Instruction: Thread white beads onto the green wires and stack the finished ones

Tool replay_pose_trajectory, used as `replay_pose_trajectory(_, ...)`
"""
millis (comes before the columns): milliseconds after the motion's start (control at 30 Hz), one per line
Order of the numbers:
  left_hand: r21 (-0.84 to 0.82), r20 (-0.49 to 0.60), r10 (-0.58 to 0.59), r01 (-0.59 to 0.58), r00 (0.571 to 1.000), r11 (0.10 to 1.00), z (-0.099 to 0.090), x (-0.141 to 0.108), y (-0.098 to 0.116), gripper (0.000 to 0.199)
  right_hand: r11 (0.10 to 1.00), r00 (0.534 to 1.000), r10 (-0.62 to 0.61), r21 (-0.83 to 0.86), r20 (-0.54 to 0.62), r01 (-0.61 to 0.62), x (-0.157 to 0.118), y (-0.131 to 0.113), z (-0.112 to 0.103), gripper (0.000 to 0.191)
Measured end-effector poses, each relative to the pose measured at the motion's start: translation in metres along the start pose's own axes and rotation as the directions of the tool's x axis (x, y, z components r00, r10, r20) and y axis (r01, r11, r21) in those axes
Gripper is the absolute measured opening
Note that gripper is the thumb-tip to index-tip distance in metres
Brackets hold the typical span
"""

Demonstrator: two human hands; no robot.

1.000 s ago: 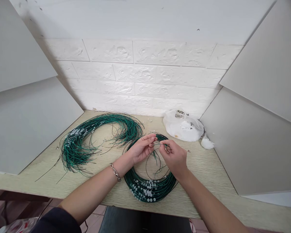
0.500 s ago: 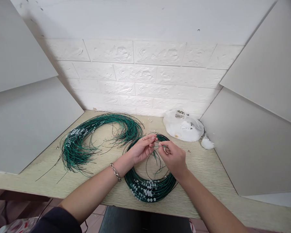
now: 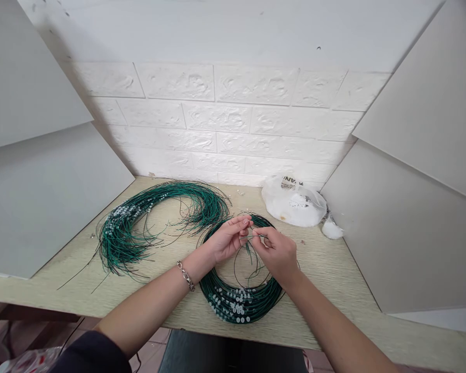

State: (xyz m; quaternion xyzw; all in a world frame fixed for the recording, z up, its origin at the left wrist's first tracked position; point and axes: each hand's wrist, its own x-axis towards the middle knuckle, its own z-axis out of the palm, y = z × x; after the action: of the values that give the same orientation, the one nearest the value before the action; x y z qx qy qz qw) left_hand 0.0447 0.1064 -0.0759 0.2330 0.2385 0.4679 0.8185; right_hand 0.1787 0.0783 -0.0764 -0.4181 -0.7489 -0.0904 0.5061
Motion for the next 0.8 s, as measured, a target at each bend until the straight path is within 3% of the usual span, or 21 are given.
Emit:
replay_pose_trajectory(400,0.004,-0.014,0.005,-0.004,1.000,1.000,0.0011,-0.0010,0.0004,0.012,1.000,1.000,-0.006,-0.002,0.018,0.007,0.0004,-0.0007,0.0001,0.009)
replay_pose_trajectory(800,-0.022,0.025,-0.013,0.014,1.000,1.000,-0.0044,0.0016,-0.0005,0.012,0.967,0.968,0.251,0.043,-0.013,-0.250,0.0036,-0.0032,-0.0021,0.009)
